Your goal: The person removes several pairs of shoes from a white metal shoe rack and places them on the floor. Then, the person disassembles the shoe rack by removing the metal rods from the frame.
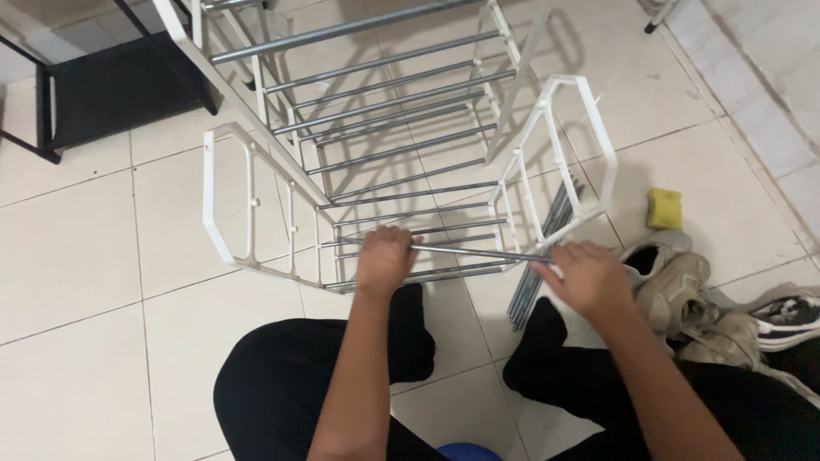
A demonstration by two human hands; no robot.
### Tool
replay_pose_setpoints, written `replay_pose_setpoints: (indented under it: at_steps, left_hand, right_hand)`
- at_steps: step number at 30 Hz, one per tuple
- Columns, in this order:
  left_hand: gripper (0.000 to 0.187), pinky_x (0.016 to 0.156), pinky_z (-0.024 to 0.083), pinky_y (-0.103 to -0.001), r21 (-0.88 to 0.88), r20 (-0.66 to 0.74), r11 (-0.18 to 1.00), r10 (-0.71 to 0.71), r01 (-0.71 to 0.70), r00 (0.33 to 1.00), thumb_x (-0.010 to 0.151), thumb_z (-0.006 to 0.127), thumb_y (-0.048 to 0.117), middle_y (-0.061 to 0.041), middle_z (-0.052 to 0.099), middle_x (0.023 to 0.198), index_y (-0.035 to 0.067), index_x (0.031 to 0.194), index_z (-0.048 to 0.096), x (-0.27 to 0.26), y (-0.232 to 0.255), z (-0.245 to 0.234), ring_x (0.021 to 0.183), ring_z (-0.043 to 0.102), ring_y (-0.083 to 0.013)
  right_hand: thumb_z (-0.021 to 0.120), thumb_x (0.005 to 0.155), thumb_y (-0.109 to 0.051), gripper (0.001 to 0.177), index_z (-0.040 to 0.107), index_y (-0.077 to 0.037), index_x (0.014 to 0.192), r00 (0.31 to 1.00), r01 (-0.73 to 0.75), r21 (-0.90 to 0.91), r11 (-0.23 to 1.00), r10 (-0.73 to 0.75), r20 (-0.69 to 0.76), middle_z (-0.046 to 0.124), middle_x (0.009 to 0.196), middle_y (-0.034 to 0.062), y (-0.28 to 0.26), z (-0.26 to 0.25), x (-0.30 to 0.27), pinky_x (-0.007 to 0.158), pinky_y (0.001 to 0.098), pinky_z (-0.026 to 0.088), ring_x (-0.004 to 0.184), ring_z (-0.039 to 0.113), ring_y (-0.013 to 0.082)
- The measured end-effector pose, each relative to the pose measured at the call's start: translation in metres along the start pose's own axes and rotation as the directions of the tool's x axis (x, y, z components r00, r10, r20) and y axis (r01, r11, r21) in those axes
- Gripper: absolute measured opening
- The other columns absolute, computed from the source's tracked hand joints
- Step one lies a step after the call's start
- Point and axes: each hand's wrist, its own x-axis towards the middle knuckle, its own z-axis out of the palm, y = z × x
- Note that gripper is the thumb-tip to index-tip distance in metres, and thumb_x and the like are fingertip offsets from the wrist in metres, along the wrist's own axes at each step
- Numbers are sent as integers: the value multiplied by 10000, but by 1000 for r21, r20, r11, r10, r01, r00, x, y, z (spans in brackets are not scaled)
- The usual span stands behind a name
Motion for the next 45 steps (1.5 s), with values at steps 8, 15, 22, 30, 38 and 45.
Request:
replay_pose_setpoints:
  at_steps: [8,15,22,30,38,45]
  left_hand:
    - [234,636,582,-518,-79,337,966,256,-244,906,1017,517,265,-178,736,859,51,1085,585,-4,102,54,741,727,-370]
    - [114,584,602,-472,-130,281,956,291,-264,914,966,527,129,-172,732,810,31,1004,572,-24,207,115,679,750,-339]
    - [185,656,591,-515,-272,326,956,201,-112,924,939,516,132,-224,723,904,10,1077,535,-9,227,173,752,737,-404]
    - [352,865,545,-544,-338,394,941,160,-19,905,956,568,290,-278,621,1164,15,1172,524,31,197,200,984,663,-460]
    - [377,959,514,-501,-157,422,974,216,-163,881,878,620,206,-213,568,1251,3,1185,538,68,148,209,1207,564,-386]
    - [323,992,494,-475,-66,457,950,299,-304,837,852,636,180,-194,588,1220,3,1118,588,99,124,221,1177,566,-367]
  right_hand:
    - [731,952,-320,326,711,-89,1182,902,-389,-160,907,340,-266,646,1088,199,68,19,-52,930,500,472,1043,617,387]
    - [682,1022,-276,539,468,50,1393,638,-647,504,573,768,-53,636,1138,257,86,106,-95,879,480,529,998,660,404]
    - [676,927,-189,644,355,34,1440,519,-610,786,102,801,298,717,922,167,59,145,-92,529,336,555,652,698,217]
    - [729,917,-180,352,624,33,1177,508,-727,632,268,829,233,731,826,178,86,231,-93,648,388,561,701,720,260]
    - [737,861,-236,472,604,-30,1264,437,-872,409,267,801,409,746,935,201,86,245,-50,778,477,561,860,725,378]
    - [708,898,-261,449,607,-35,1272,326,-945,204,256,681,656,709,1122,242,82,254,-3,896,490,551,1043,693,403]
